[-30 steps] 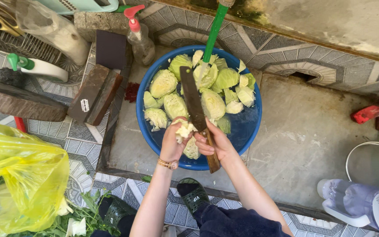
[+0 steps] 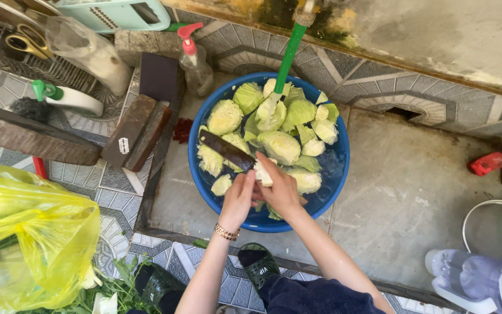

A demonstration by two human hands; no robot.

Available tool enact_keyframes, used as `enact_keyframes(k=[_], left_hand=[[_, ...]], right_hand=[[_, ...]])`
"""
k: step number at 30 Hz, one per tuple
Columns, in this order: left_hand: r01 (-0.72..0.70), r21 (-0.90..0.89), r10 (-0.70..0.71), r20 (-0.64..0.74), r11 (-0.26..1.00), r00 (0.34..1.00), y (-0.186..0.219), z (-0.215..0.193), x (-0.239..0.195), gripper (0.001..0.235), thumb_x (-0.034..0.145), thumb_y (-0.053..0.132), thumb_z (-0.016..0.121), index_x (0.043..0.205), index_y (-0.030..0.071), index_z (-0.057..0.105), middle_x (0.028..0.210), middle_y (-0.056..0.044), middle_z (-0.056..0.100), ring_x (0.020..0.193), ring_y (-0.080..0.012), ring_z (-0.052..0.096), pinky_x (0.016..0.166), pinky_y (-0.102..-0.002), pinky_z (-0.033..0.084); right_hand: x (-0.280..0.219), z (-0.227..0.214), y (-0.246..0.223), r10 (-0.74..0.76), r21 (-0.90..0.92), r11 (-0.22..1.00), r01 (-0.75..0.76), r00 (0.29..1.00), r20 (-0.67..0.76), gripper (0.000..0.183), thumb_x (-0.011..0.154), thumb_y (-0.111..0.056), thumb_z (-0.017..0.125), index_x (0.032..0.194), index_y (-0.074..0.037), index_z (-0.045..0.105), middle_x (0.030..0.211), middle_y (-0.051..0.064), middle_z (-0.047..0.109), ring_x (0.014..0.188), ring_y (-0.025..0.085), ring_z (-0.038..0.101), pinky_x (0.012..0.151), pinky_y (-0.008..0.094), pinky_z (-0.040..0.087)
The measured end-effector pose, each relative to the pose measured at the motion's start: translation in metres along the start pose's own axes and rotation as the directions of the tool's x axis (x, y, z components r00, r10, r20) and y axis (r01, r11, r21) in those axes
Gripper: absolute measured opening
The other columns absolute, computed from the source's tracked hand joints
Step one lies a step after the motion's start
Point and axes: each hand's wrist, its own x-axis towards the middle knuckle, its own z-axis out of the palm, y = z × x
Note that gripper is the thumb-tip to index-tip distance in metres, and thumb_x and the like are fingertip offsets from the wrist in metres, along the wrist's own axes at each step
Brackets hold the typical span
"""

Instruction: The person cuts cabbage into quarters and places them into a blue basin filled with water. They repeatedly retrieve cabbage from a yellow plastic bag, cut it with a knife, and add the pieces to the basin while rinsing under running water.

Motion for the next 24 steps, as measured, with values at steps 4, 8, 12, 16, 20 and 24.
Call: enact_keyframes(k=[4, 8, 12, 16, 20, 24], left_hand=[[-0.020, 0.040, 0.024, -0.092, 0.999, 0.995, -0.009, -0.011, 0.004, 0.053, 0.105, 0.050, 0.045, 0.104, 0.002, 0.066, 0.084, -0.014, 0.075, 0.069, -0.0159, 0.074, 0.059, -0.026, 0.055], [-0.146, -0.047, 0.145, -0.032, 0.988, 0.989, -0.025, -0.018, 0.010, 0.037, 0.100, 0.036, 0.061, 0.110, 0.001, 0.060, 0.095, -0.012, 0.074, 0.077, -0.0160, 0.072, 0.062, -0.027, 0.057], [-0.128, -0.220, 0.148, 0.076, 0.967, 0.986, -0.021, -0.030, 0.018, 0.034, 0.102, 0.025, 0.068, 0.119, -0.004, 0.062, 0.099, -0.011, 0.072, 0.083, -0.0145, 0.070, 0.071, -0.026, 0.060], [0.033, -0.406, 0.009, 0.101, 0.913, 0.995, -0.001, -0.044, 0.018, 0.040, 0.093, 0.020, 0.066, 0.128, 0.004, 0.053, 0.103, -0.007, 0.074, 0.087, -0.0136, 0.074, 0.076, -0.026, 0.061], [0.005, -0.525, 0.093, 0.159, 0.851, 0.983, 0.033, -0.049, 0.019, 0.036, 0.101, 0.019, 0.064, 0.130, -0.001, 0.056, 0.108, -0.005, 0.070, 0.089, -0.0111, 0.069, 0.078, -0.028, 0.060], [-0.013, -0.561, 0.159, 0.214, 0.828, 0.964, 0.072, -0.056, 0.021, 0.031, 0.100, 0.015, 0.064, 0.128, 0.001, 0.061, 0.108, -0.004, 0.071, 0.092, -0.0090, 0.068, 0.082, -0.026, 0.058]], right_hand=[[0.001, -0.001, -0.009, 0.070, -0.078, 0.995, -0.064, 0.993, 0.089, 0.070, 0.088, -0.017, 0.075, 0.152, -0.023, 0.047, 0.122, 0.015, 0.071, 0.097, 0.036, 0.071, 0.078, 0.046, 0.058], [0.001, -0.004, -0.023, -0.053, -0.331, 0.938, 0.104, 0.986, 0.161, 0.090, 0.076, -0.011, 0.076, 0.157, -0.022, 0.039, 0.107, 0.010, 0.069, 0.088, 0.031, 0.071, 0.069, 0.044, 0.057], [0.020, -0.018, -0.040, -0.146, -0.410, 0.883, 0.228, 0.964, 0.222, 0.102, 0.067, -0.011, 0.080, 0.158, -0.021, 0.036, 0.100, 0.010, 0.063, 0.079, 0.029, 0.068, 0.063, 0.042, 0.057], [0.045, -0.034, -0.059, -0.283, -0.517, 0.758, 0.397, 0.915, 0.288, 0.095, 0.068, -0.018, 0.077, 0.156, -0.016, 0.040, 0.101, 0.008, 0.065, 0.077, 0.027, 0.065, 0.060, 0.040, 0.056], [0.068, -0.045, -0.080, -0.478, -0.662, 0.524, 0.535, 0.829, 0.291, 0.074, 0.083, -0.020, 0.068, 0.154, -0.018, 0.048, 0.101, 0.004, 0.064, 0.079, 0.022, 0.065, 0.059, 0.034, 0.054], [0.110, -0.064, -0.087, -0.491, -0.721, 0.469, 0.510, 0.829, 0.267, 0.056, 0.102, -0.042, 0.061, 0.145, -0.006, 0.057, 0.087, 0.006, 0.061, 0.070, 0.021, 0.065, 0.050, 0.034, 0.053]])
